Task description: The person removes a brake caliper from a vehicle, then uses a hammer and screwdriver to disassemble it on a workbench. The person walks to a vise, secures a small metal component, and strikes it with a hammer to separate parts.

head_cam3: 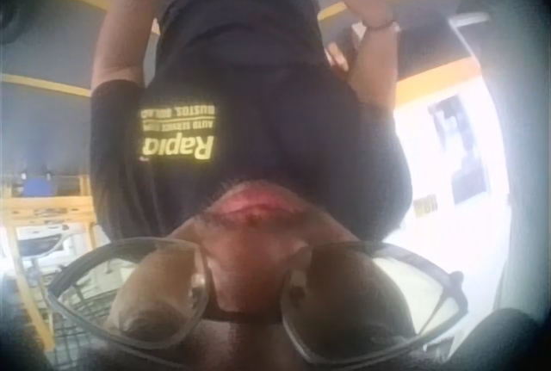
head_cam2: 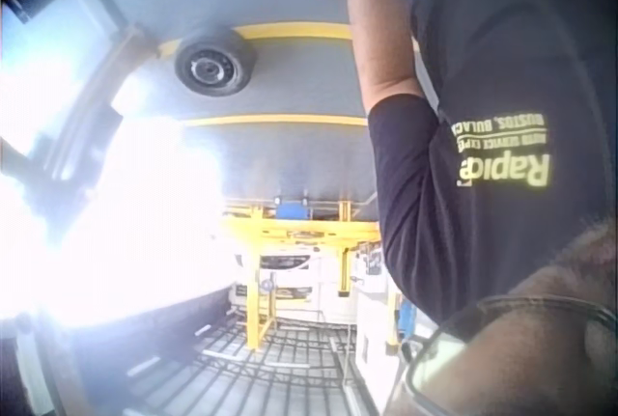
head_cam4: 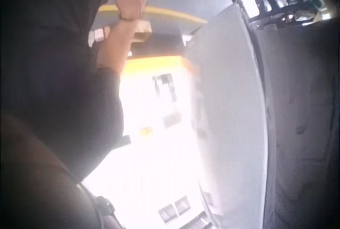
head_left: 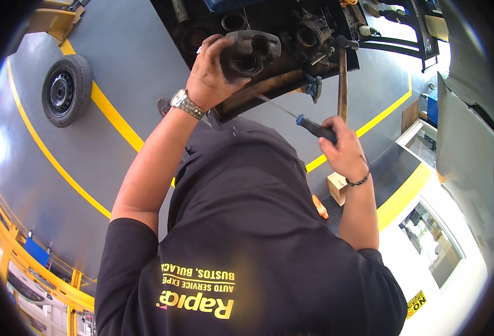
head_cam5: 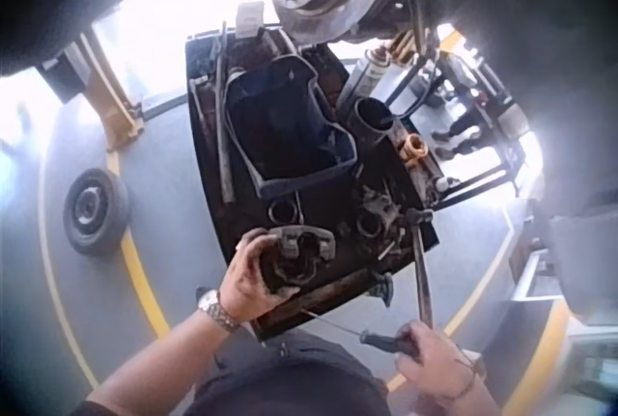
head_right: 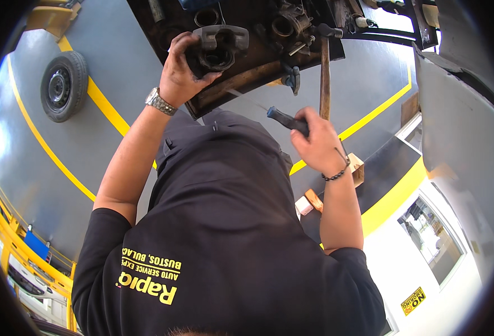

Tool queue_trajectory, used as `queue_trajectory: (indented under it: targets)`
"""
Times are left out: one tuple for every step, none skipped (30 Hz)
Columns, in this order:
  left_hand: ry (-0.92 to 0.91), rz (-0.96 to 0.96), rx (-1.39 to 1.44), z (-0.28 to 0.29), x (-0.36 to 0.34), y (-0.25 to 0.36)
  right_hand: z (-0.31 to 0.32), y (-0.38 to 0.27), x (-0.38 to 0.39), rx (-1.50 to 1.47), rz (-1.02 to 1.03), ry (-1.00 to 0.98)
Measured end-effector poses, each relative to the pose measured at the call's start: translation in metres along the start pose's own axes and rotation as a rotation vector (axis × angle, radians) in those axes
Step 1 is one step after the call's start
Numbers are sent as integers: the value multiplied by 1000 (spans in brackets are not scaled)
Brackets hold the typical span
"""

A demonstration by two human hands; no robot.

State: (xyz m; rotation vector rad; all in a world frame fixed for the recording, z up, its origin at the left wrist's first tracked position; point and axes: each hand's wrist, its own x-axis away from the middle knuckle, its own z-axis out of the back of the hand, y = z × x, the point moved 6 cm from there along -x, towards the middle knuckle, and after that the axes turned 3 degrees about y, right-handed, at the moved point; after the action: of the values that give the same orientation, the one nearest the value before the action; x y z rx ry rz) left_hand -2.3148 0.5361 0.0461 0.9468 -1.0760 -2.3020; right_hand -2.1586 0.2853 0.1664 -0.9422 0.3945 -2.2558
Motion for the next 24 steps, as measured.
queue_trajectory:
  targets:
    - [14, 23, 39, 1, -1, -1, 5, 3, 0, -52, -87, 15]
    - [18, 56, 83, 2, -2, -2, 8, -5, -1, -102, 12, 36]
    - [4, 69, 54, 3, -3, -1, 10, -11, -4, -126, 57, 57]
    - [-19, 92, 28, 3, -4, -2, 11, -17, -8, -145, 81, 78]
    - [-28, 110, 4, 3, -5, -2, 9, -20, -12, -109, 74, 80]
    - [-66, 118, -17, 2, -6, -2, 8, -27, -17, -79, 111, 115]
    - [-88, 123, -37, 2, -7, -2, 5, -35, -22, -51, 149, 148]
    - [-103, 117, -56, 2, -8, -1, 1, -44, -28, -25, 214, 177]
    - [-106, 125, -50, 3, -8, -2, -1, -49, -34, 53, 224, 186]
    - [-102, 125, -42, 3, -9, -2, -4, -56, -39, 131, 258, 188]
    - [-98, 124, -33, 4, -9, -2, -7, -62, -45, 214, 294, 202]
    - [-87, 107, -10, 4, -10, -1, -10, -66, -51, 209, 306, 189]
    - [-76, 90, 15, 5, -11, 0, -13, -70, -57, 210, 320, 186]
    - [-64, 73, 39, 5, -12, 1, -16, -71, -61, 220, 318, 178]
    - [-70, 103, 30, 5, -12, 0, -19, -69, -65, 165, 268, 149]
    - [-76, 132, 19, 5, -12, -1, -23, -65, -68, 119, 204, 115]
    - [-81, 161, 7, 5, -12, -1, -27, -61, -69, 73, 140, 81]
    - [-111, 183, -7, 5, -12, -1, -29, -62, -69, 73, 178, 111]
    - [-140, 205, -20, 4, -13, -2, -31, -64, -67, 72, 216, 142]
    - [-171, 226, -32, 4, -12, -1, -32, -63, -65, 82, 230, 175]
    - [-152, 203, -20, 5, -14, 1, -34, -67, -61, 76, 306, 217]
    - [-133, 179, -8, 6, -15, 3, -35, -69, -58, 80, 359, 263]
    - [-114, 155, 5, 7, -16, 5, -36, -70, -54, 87, 396, 292]
    - [-114, 169, 13, 7, -17, 5, -38, -70, -52, 95, 413, 306]
